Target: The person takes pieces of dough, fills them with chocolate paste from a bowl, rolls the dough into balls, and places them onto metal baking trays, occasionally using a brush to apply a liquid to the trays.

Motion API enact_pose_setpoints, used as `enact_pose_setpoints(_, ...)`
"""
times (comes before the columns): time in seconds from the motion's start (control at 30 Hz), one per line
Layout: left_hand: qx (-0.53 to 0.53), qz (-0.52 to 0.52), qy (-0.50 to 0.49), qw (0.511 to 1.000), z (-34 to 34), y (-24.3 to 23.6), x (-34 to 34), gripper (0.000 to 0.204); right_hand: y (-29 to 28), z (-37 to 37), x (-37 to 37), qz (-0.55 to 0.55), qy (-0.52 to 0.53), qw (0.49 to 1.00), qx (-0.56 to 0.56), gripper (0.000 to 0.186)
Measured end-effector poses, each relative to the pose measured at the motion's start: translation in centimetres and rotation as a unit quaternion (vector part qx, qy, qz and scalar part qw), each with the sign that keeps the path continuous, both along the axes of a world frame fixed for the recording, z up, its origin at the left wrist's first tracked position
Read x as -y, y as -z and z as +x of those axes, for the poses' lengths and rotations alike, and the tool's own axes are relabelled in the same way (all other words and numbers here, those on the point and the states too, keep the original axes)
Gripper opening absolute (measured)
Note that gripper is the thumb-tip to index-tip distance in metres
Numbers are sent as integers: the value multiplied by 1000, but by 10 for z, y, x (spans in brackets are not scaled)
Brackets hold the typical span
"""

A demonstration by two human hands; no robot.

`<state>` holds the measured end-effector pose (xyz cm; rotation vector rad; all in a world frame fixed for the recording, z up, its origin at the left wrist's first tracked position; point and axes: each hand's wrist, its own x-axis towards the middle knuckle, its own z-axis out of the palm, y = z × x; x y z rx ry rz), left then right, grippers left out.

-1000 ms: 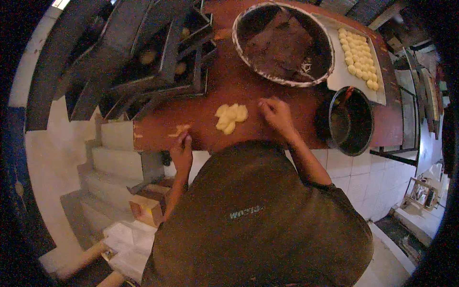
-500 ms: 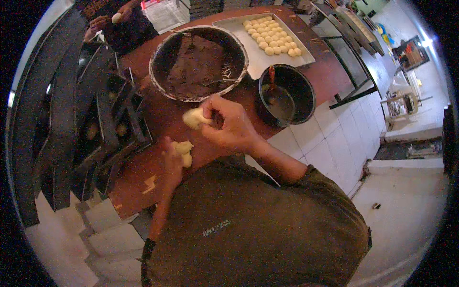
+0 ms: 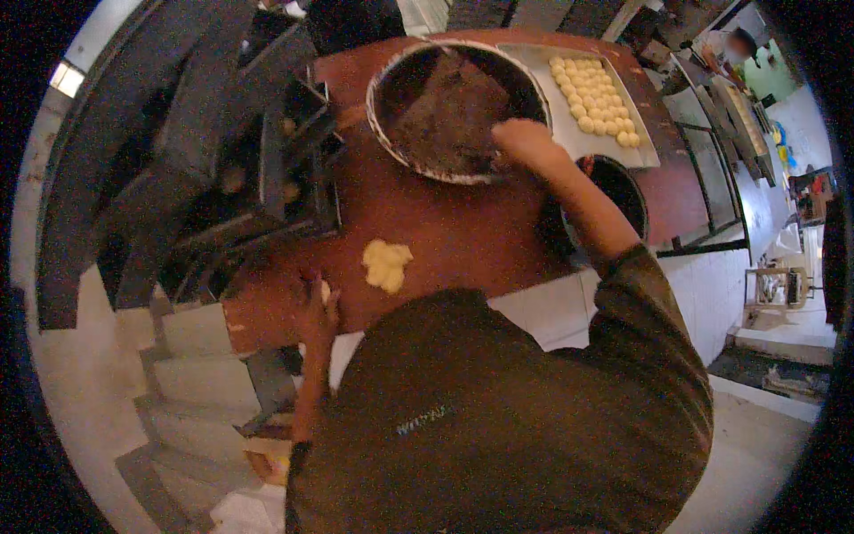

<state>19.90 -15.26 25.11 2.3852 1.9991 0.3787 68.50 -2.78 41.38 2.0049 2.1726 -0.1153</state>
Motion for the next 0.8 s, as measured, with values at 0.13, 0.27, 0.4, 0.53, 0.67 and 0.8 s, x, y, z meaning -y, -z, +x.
enact_pose_setpoints(0.13,234,-3,-32,972,-20,60,13,70,52,23,-18,-45,-68,996,-19,28)
enact_pose_setpoints(0.27,156,-19,-65,985,-4,72,10,76,10,-8,-15,41,-46,996,-70,24)
enact_pose_setpoints(0.4,119,-25,-138,983,-7,87,0,75,10,-9,-85,239,-92,963,-83,18)
enact_pose_setpoints(0.53,89,30,-83,992,1,18,1,49,42,1,-112,191,-109,975,-44,17)
enact_pose_setpoints(0.67,330,-10,-28,944,-32,44,15,27,15,-18,-64,104,-146,983,-46,21)
enact_pose_setpoints(0.8,401,-85,-155,899,5,-55,26,29,38,-6,-18,59,-173,965,-190,27)
